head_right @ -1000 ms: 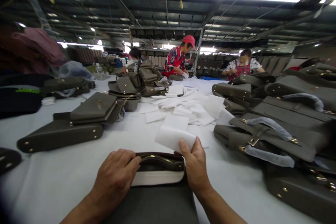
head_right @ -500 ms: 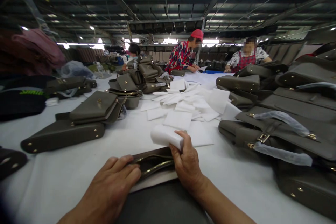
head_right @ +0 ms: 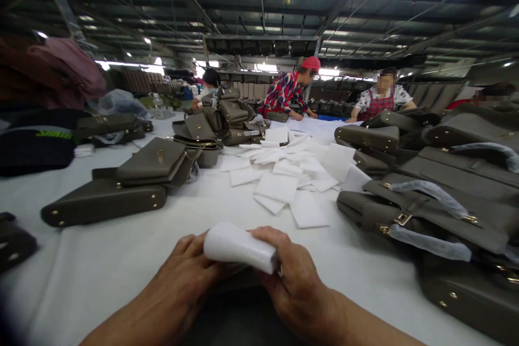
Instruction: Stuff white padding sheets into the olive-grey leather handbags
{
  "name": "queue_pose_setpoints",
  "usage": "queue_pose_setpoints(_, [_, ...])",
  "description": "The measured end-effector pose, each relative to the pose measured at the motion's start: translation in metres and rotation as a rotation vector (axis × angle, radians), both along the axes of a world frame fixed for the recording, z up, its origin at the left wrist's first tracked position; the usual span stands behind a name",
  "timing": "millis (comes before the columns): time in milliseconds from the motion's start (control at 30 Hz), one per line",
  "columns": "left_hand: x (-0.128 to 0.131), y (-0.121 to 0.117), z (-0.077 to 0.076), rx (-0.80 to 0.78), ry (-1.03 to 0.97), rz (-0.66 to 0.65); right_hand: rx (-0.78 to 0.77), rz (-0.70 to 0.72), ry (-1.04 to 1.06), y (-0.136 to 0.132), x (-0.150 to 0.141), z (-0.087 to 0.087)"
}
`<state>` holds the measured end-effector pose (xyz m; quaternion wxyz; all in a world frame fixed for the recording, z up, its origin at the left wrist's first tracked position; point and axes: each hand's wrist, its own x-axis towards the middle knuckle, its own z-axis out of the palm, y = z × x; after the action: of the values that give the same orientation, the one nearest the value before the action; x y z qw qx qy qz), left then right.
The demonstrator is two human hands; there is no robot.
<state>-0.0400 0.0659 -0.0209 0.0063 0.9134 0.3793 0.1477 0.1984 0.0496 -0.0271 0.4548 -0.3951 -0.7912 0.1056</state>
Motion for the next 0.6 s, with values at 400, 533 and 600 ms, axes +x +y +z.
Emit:
queue_pose_setpoints(400, [0.0,-0.006,-0.002,0.039,0.019,0.003,-0.603,0.282,-0.329,0.023,0.014,0.056])
queue_pose_setpoints(533, [0.0,-0.007,-0.005,0.046,0.02,0.02,-0.627,0.31,-0.586,0.034,0.01,0.081])
queue_pose_setpoints(600, [0.001,-0.006,-0.007,0.046,0.014,0.037,-0.57,0.299,-0.75,0.036,0.005,0.09])
